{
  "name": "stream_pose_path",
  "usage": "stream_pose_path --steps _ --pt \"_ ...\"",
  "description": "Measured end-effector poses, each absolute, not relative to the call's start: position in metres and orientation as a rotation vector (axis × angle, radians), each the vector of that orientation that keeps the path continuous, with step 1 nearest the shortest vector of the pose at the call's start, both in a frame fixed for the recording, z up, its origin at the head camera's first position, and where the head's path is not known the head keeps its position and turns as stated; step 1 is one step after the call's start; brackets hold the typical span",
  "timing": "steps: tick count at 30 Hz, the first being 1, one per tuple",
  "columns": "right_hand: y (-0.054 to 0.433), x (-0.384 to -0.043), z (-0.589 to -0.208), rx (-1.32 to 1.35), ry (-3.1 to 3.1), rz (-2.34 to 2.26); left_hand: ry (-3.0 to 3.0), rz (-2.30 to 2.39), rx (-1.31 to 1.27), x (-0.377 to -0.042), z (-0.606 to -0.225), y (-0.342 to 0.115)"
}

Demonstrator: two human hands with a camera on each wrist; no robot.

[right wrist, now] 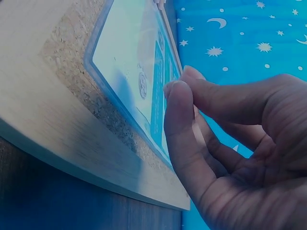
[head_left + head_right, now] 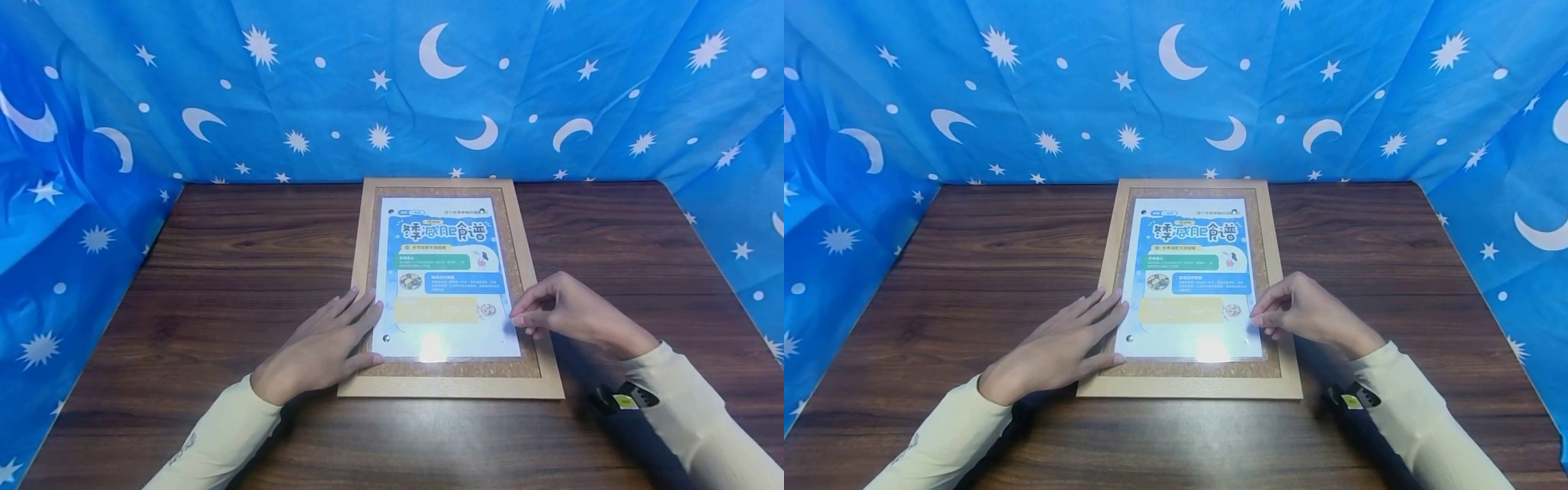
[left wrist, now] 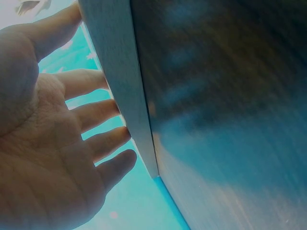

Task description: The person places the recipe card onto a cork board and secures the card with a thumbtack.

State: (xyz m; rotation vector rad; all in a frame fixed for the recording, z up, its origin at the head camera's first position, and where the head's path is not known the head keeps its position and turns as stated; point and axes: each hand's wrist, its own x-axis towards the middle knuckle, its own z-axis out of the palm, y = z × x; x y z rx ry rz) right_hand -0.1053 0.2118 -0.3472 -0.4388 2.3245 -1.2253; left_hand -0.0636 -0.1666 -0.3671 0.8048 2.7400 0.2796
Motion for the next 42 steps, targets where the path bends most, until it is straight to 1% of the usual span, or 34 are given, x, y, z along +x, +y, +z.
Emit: stream_pose_path --steps 4,19,42 --pt "0.212 -0.106 -0.349 -0.461 2.306 -1.22 2.738 0.28 0.799 -0.063 -0.367 -0.167" --pt "0.204 -0.104 -0.353 -0.403 2.256 -1.221 2.746 0.285 0.813 -0.063 -0.367 -0.167" --pt "0.2 -0.103 -0.363 -0.434 2.203 -1.176 2.747 0.286 0.823 -0.064 -0.369 -0.167"
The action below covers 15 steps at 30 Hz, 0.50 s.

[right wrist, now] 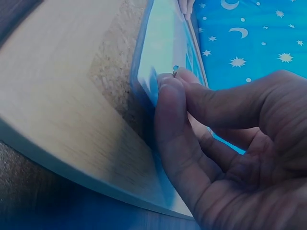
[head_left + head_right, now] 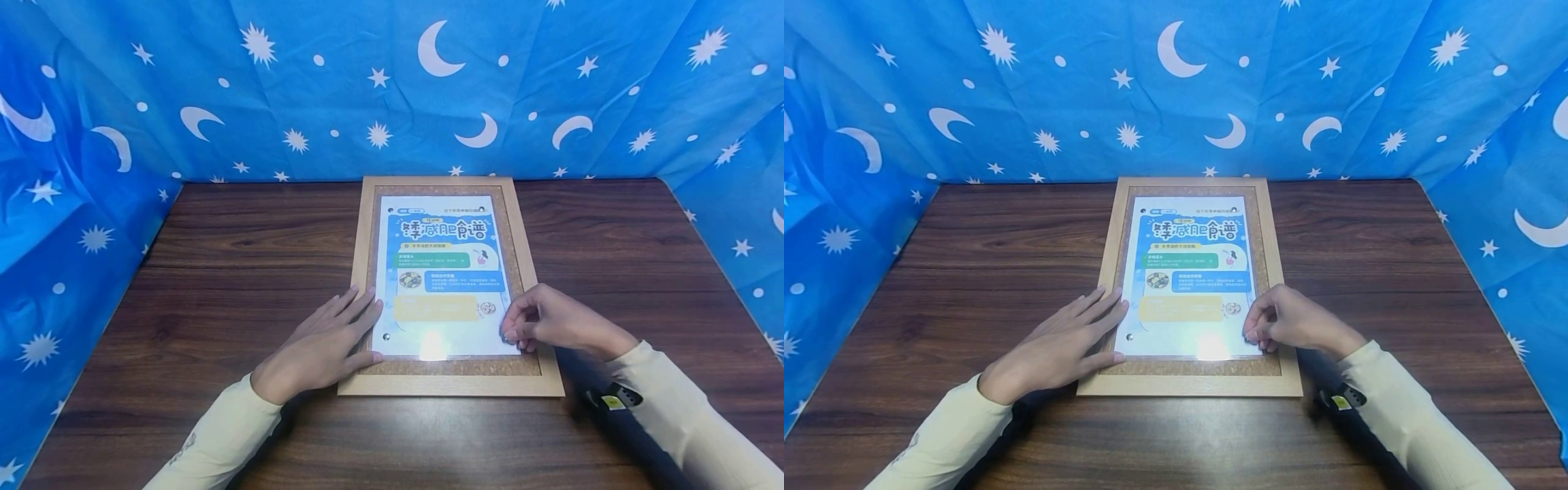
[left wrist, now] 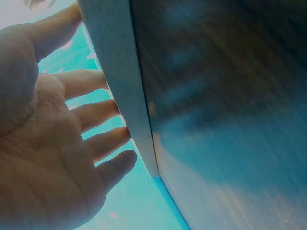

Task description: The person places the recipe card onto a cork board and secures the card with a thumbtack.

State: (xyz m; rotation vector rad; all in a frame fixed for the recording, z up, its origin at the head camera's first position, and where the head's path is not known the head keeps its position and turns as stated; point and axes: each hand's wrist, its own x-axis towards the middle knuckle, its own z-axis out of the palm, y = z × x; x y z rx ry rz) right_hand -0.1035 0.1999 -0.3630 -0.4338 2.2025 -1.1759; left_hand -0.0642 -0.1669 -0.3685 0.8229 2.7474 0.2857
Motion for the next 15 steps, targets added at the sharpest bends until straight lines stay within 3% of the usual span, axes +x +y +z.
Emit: stream_pose_path --steps 15 --pt "0.1917 -0.1058 -0.3636 -0.473 2.223 -1.087 2.745 0.277 0.817 -0.0638 -0.3674 -0.167"
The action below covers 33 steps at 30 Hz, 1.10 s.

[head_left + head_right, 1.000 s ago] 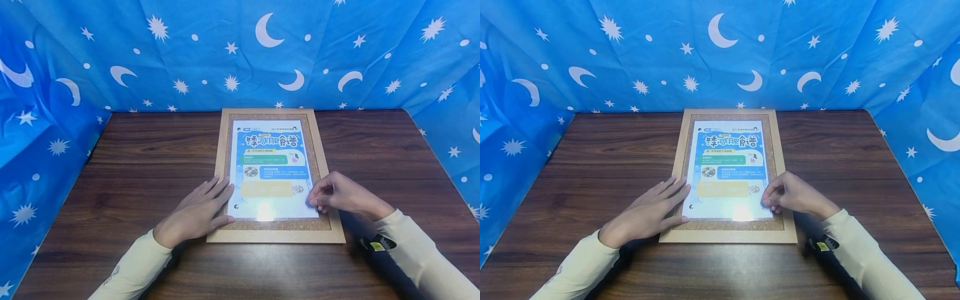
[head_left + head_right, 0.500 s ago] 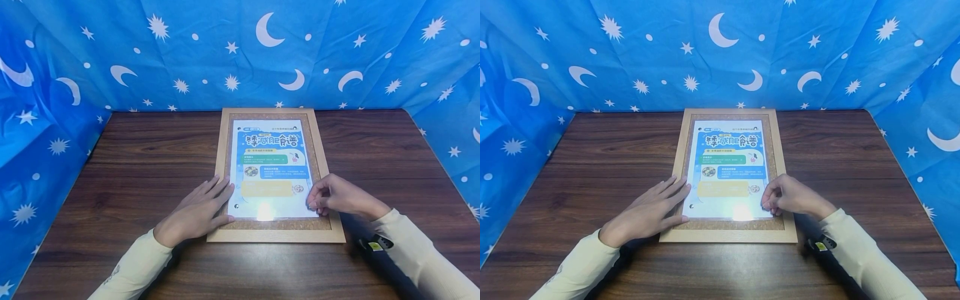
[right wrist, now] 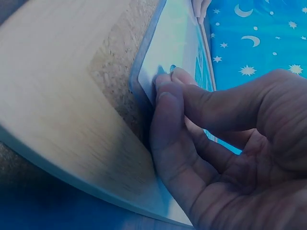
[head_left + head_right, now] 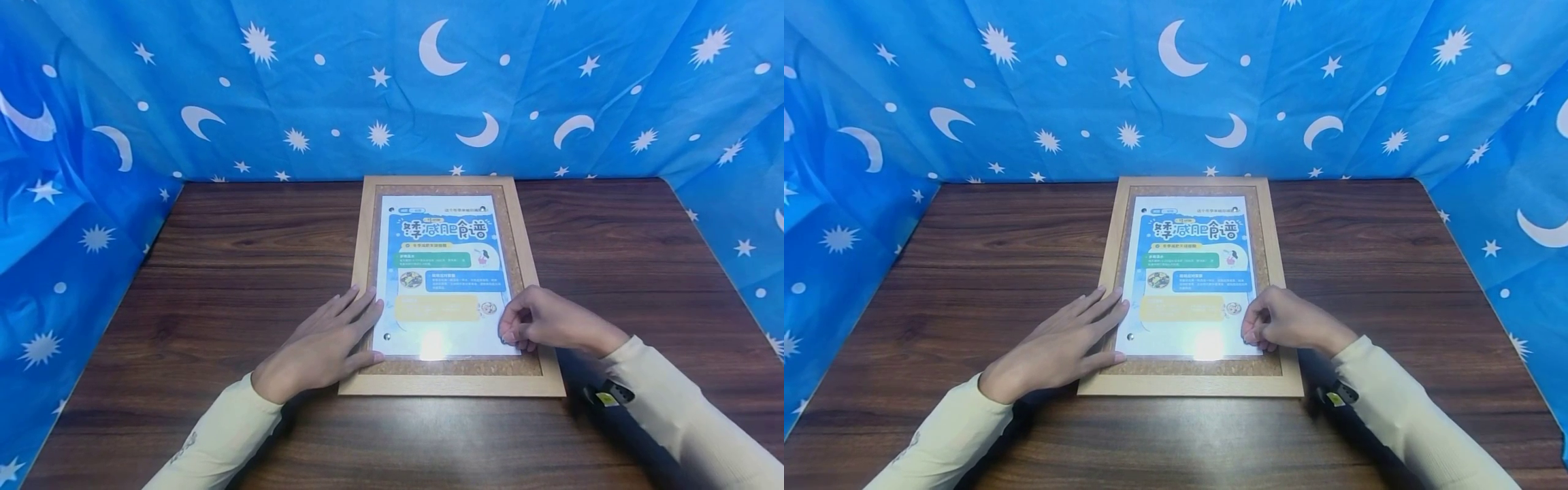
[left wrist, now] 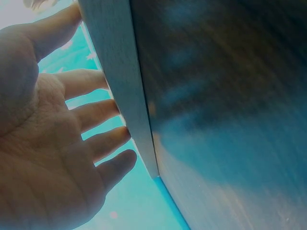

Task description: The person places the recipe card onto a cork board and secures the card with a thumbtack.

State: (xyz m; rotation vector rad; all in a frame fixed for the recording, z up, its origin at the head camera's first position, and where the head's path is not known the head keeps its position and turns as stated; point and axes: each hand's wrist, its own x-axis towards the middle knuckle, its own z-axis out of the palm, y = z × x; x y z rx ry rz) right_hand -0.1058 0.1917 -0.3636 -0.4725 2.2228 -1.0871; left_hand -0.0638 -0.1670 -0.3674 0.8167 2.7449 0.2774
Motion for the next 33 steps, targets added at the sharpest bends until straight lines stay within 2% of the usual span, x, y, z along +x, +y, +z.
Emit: stream_pose_path --steps 33 --pt "0.1883 -0.1095 -0.3601 -0.375 2.201 -1.058 2.754 0.284 0.832 -0.0641 -0.3672 -0.1674"
